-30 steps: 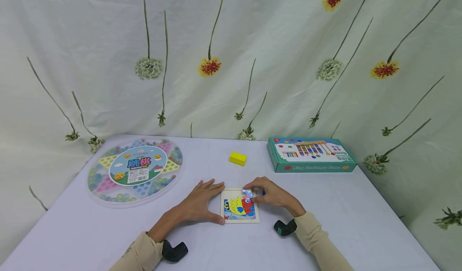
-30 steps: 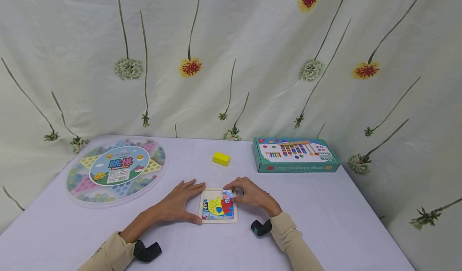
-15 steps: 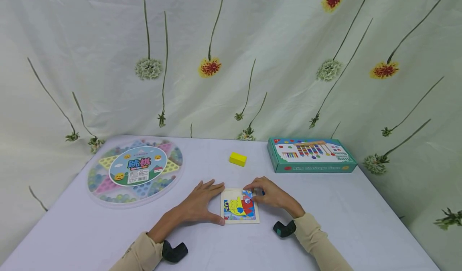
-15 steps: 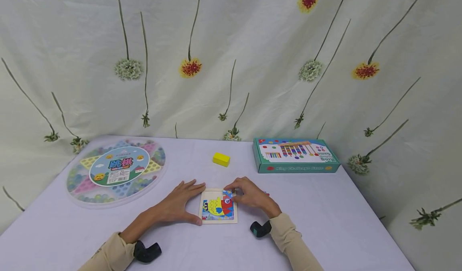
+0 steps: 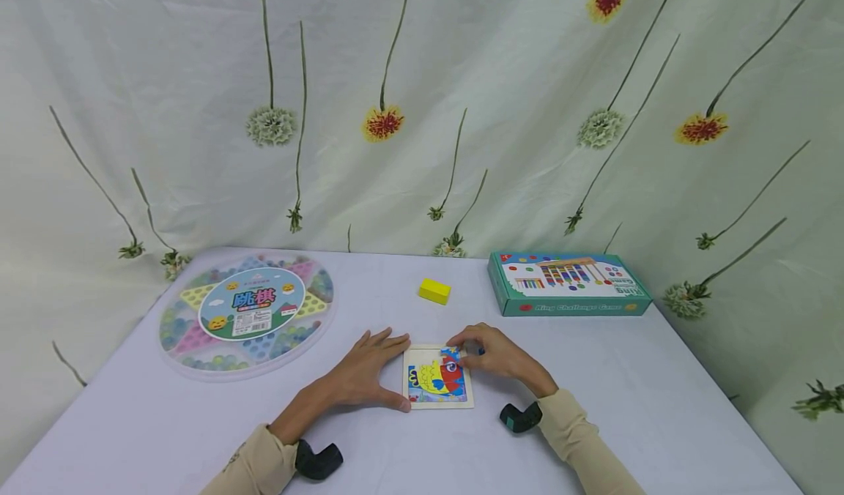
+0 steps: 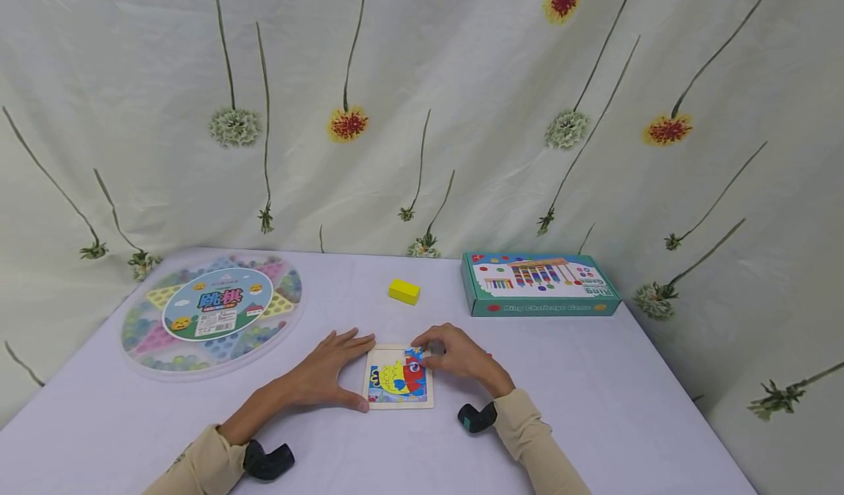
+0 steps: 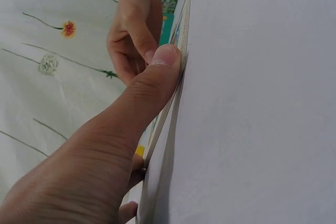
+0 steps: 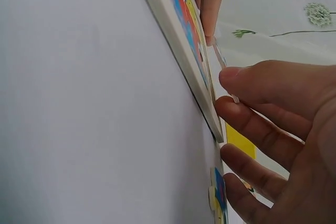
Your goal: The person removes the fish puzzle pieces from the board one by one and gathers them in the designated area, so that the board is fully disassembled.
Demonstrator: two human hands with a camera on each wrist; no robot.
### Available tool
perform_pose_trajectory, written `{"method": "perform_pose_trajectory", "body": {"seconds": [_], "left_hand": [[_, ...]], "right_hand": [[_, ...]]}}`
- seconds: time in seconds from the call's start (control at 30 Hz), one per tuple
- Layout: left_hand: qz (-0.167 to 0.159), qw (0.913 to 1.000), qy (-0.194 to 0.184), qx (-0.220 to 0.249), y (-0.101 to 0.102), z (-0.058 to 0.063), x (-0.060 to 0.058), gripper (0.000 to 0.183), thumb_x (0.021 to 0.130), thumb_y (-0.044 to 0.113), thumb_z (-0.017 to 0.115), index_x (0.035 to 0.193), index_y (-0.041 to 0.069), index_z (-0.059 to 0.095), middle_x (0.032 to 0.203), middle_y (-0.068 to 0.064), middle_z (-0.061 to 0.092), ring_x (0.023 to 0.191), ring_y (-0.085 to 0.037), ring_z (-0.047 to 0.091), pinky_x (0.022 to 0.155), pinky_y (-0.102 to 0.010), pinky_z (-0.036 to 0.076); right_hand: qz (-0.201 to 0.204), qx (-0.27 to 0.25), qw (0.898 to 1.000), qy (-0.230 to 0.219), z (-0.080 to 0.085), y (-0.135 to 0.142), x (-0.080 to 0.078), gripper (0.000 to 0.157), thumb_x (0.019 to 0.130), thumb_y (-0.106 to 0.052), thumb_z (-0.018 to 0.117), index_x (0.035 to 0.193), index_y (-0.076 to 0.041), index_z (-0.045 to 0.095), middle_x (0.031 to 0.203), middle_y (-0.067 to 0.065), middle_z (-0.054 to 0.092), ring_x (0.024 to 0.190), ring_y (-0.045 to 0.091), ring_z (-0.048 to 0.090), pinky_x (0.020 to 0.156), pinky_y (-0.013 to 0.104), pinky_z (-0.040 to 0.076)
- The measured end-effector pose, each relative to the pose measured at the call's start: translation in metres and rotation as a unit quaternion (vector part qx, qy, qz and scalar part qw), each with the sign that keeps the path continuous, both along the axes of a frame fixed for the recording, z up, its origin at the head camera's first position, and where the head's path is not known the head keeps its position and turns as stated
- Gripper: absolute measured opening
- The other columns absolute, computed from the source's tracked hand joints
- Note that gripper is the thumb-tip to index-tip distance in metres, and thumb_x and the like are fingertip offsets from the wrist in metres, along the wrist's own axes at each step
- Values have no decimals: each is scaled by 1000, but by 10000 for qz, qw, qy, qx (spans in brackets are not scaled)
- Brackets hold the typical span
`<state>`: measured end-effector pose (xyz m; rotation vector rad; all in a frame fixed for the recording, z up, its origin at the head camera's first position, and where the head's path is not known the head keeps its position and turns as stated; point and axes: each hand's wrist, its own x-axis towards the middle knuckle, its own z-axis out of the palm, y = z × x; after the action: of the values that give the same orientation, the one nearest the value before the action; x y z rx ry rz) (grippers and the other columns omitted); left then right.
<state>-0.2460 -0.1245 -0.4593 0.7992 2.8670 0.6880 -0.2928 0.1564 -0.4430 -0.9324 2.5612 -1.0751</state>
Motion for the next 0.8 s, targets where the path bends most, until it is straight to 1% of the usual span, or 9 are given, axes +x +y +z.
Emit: {"method": "perform_pose_trajectory", "body": {"seconds": [0.07,0.1,0.17,0.3,0.33,0.37,0.6,0.8], "left_hand": [[3,10000,-13,-11,0,0,0,103,64,67,74,146,14,41,153,0,37,145,-32,19,117,-56,6],[-2,10000,-9,-11,0,0,0,103,64,67,74,146,14,41,153,0,37,145,-32,19,117,-56,6],[-12,10000,-24,19,-1,0,0,102,64,67,74,146,14,42,152,0,37,145,-32,18,117,-56,6],[-28,10000,3,75,-3,0,1,102,64,68,74,145,14,43,152,1,39,145,-33,19,117,-57,7],[-31,10000,16,75,-3,0,1,102,64,68,73,145,15,43,152,1,39,145,-33,19,117,-57,7],[-35,9999,30,89,-4,-1,1,102,64,68,73,145,15,43,151,1,39,145,-33,19,117,-57,7],[-97,9998,40,162,-4,-2,0,101,65,69,72,146,16,43,151,1,40,145,-33,18,117,-57,6],[-116,9998,41,179,-3,-3,-1,101,65,70,72,146,17,42,151,2,39,145,-32,18,117,-57,6]], "right_hand": [[-16,-96,9999,-46,1,0,1,28,86,-12,70,115,-9,69,106,1,66,98,21,51,88,37,44],[-35,-180,9998,-111,6,-1,4,28,87,-9,69,115,-6,68,107,4,66,99,24,52,91,40,45],[-55,-270,9995,-146,7,0,5,28,87,-8,69,115,-5,67,107,5,66,101,24,55,95,44,47],[-158,-292,9994,-114,11,2,6,28,88,-8,67,115,-5,66,110,6,66,105,26,59,99,49,46],[-188,-264,9995,-65,8,5,3,27,88,-10,68,115,-7,67,110,4,66,105,23,59,98,47,47],[-209,-251,9995,-14,10,7,3,27,88,-11,67,115,-7,67,110,4,67,105,24,59,98,48,47],[-546,-184,9983,88,18,26,3,30,89,-16,65,118,-9,66,111,1,66,104,21,59,95,43,48],[-744,-168,9970,151,21,51,6,30,89,-14,65,118,-5,65,113,6,66,104,24,59,94,45,49]]}}
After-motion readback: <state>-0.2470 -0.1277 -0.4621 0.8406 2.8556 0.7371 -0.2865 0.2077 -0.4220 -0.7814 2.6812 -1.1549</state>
